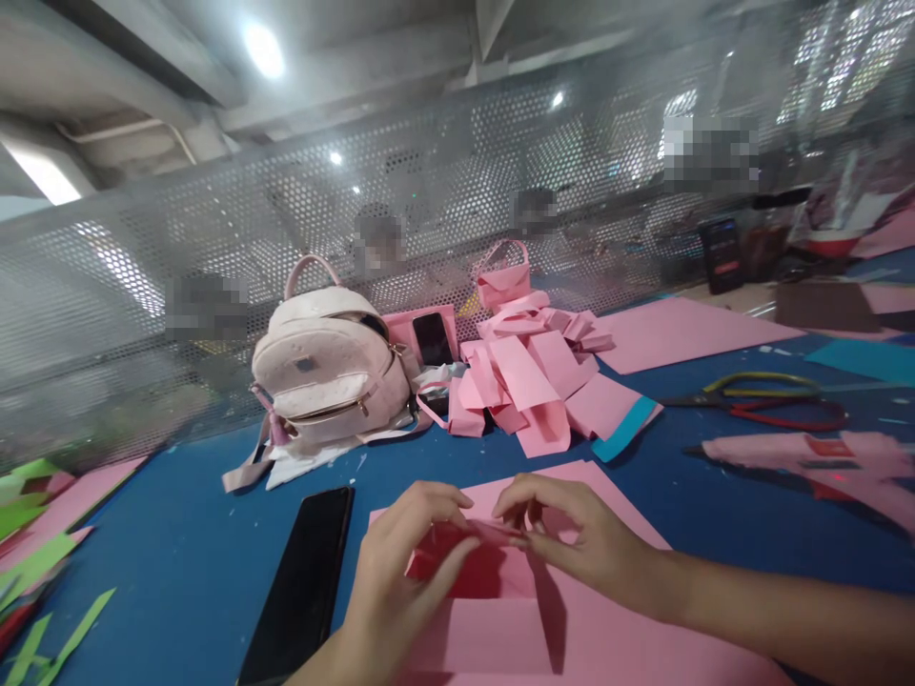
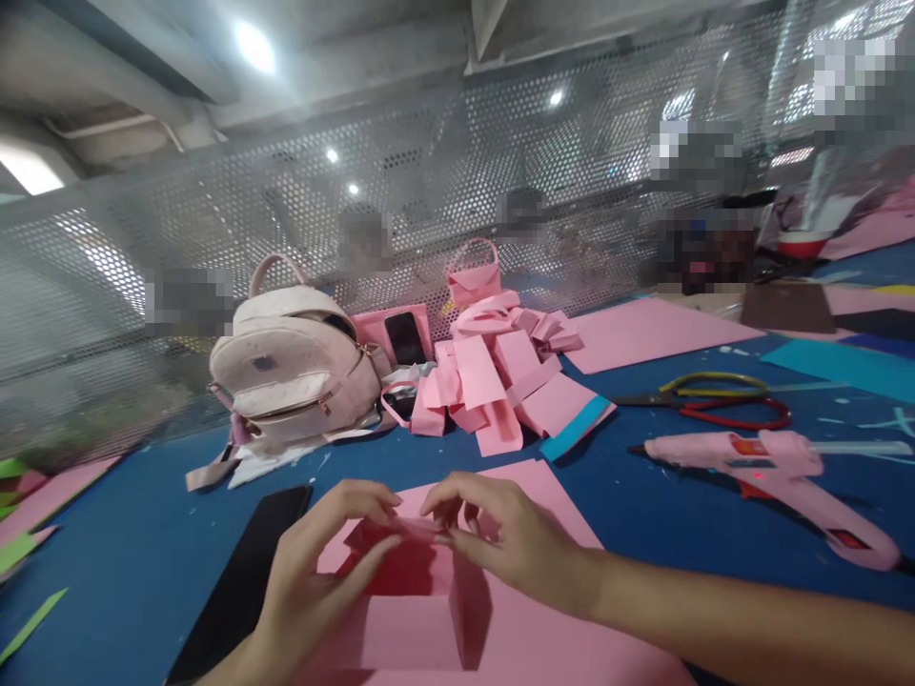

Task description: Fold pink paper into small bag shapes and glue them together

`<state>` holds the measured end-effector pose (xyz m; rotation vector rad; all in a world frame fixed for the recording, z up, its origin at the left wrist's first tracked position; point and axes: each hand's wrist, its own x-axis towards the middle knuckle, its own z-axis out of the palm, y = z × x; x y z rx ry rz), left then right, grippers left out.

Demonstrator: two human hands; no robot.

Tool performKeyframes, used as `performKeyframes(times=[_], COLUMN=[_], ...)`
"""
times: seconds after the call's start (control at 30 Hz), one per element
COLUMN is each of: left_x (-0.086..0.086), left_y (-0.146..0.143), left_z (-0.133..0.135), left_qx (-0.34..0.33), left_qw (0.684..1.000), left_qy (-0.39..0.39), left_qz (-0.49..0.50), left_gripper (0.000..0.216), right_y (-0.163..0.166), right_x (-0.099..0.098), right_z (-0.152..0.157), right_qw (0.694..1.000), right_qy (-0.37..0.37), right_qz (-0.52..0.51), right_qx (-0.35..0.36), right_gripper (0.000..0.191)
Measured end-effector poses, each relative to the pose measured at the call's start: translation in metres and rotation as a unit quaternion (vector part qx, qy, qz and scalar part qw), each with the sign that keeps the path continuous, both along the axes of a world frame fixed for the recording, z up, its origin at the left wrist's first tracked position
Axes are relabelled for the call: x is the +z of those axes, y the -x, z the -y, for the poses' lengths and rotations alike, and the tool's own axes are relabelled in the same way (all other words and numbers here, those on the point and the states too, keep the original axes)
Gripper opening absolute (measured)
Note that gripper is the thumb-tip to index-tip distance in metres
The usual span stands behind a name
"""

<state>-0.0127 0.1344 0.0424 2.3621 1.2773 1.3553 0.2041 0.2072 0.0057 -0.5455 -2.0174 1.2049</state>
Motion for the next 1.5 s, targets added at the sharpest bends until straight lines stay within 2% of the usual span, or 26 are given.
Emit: performKeyframes(times=[0.3, 0.67, 1.03, 1.1, 1.3, 1.5], left_x=[-0.001, -0.005, 0.005, 0.006, 0.004, 0.000], left_y=[0.001, 0.002, -0.004, -0.006, -0.008, -0.006], left_z=[-0.003, -0.005, -0.003, -0.003, -0.002, -0.001], left_qx=[0.045, 0.065, -0.021, -0.030, -0.066, -0.104], left_qw=[0.994, 0.986, 0.978, 0.974, 0.972, 0.978], left_qy=[0.074, 0.118, 0.177, 0.190, 0.193, 0.147], left_qz=[0.060, 0.101, 0.107, 0.116, 0.116, 0.109], left_gripper=[0.013, 0.015, 0.017, 0.021, 0.028, 0.025], right_y=[0.000, -0.001, 0.000, 0.001, 0.006, 0.011], right_x=[-0.001, 0.000, 0.001, 0.002, -0.001, -0.002], right_z=[0.000, 0.000, -0.003, -0.004, -0.013, -0.015], right_qw=[1.000, 1.000, 0.999, 0.996, 0.963, 0.943], right_qy=[0.003, 0.017, 0.038, 0.069, 0.240, 0.285], right_qz=[-0.011, -0.014, -0.023, -0.035, -0.035, -0.052], right_qx=[0.003, 0.018, 0.022, 0.043, 0.114, 0.163], right_gripper=[0.016, 0.013, 0.014, 0.015, 0.028, 0.031])
